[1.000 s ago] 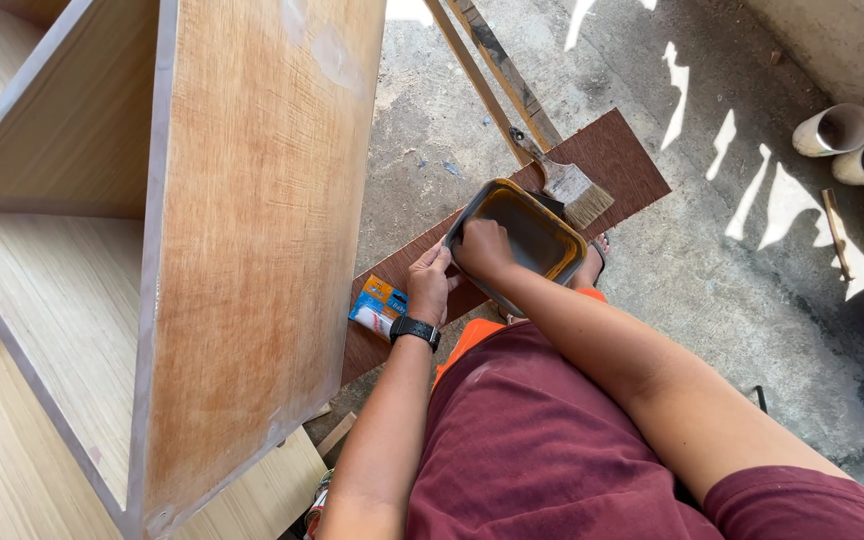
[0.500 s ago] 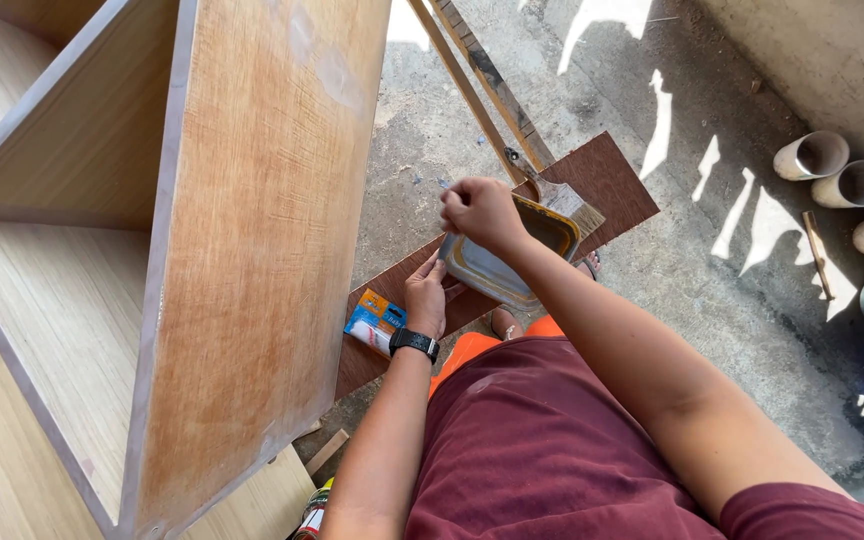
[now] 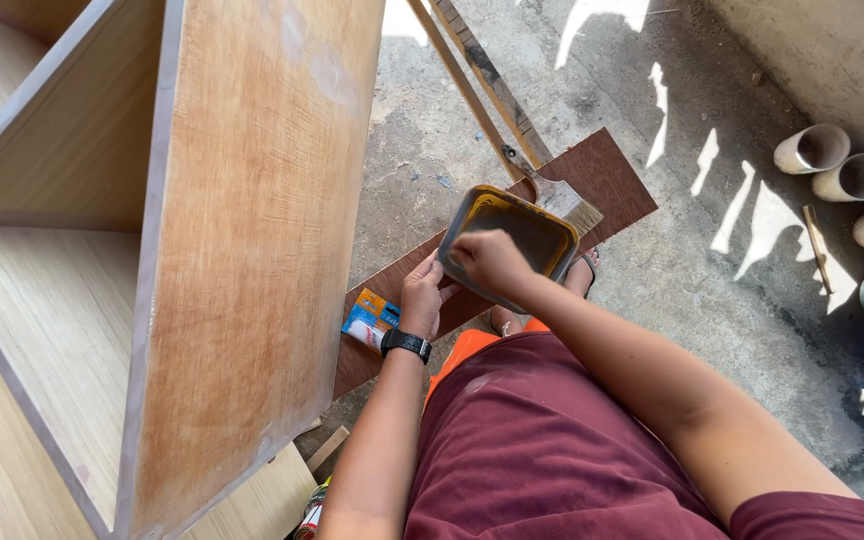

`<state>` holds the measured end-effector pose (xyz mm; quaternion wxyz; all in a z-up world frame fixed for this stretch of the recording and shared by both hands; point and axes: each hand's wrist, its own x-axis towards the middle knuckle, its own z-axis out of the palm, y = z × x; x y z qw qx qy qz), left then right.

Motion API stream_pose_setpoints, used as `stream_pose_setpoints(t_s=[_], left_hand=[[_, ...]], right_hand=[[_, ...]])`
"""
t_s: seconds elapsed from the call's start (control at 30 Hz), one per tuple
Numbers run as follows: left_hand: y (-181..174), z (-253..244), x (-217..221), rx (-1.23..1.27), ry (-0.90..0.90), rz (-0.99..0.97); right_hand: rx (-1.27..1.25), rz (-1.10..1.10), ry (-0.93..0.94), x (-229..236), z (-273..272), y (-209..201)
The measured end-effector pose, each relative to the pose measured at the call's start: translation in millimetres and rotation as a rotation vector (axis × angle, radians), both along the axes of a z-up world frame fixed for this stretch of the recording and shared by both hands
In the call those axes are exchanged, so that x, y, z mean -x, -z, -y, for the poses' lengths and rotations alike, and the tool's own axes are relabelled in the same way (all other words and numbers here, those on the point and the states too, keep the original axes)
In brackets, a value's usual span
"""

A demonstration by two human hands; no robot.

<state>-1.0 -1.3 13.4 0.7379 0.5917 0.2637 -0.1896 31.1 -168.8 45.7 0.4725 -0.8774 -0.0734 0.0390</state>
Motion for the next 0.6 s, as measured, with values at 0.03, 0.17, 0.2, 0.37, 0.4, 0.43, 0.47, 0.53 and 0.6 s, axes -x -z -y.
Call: stream_pose_setpoints(t_s=[0.03, 0.17, 0.2, 0.37, 0.4, 0.43, 0.47, 0.53, 0.6], left_hand=[[0.2, 3.7, -2.2, 0.002, 0.005, -0.002], [16.6, -0.9, -2.7, 0.02, -0.014, -0.012], [26.1, -1.0, -4.5, 0.025, -0.019, -0.007], [70.0, -17.0, -6.8, -0.011, -0.003, -0.02], [73.3, -16.4, -7.5, -0.019, 0.001, -0.019], [60.1, -13.7, -7.7, -0.02, 0.003, -0.02], [46.9, -10.4, -8.1, -0.019, -0.001, -0.014], [32.8, -6.6, -8.5, -0.018, -0.002, -0.007], [31.2, -6.6, -7.9, -0.031, -0.016, 0.01]], right_hand=[[0.002, -0.002, 0.005, 1.8, -1.8, 16.9], [0.01, 0.017, -0.073, 6.7, -16.8, 61.3], [-0.001, 0.024, -0.076, 4.4, -16.4, 66.6], [0.049, 0.026, -0.066, -2.8, -26.4, 88.0], [0.102, 0.038, -0.06, -3.7, -27.5, 92.6], [0.1, 0.037, -0.059, -4.1, -29.4, 91.7], [0.121, 0.013, -0.087, -4.5, -30.6, 90.6], [0.142, -0.012, -0.113, -4.7, -32.6, 84.3], [0.211, -0.008, -0.132, -3.8, -35.0, 74.0]])
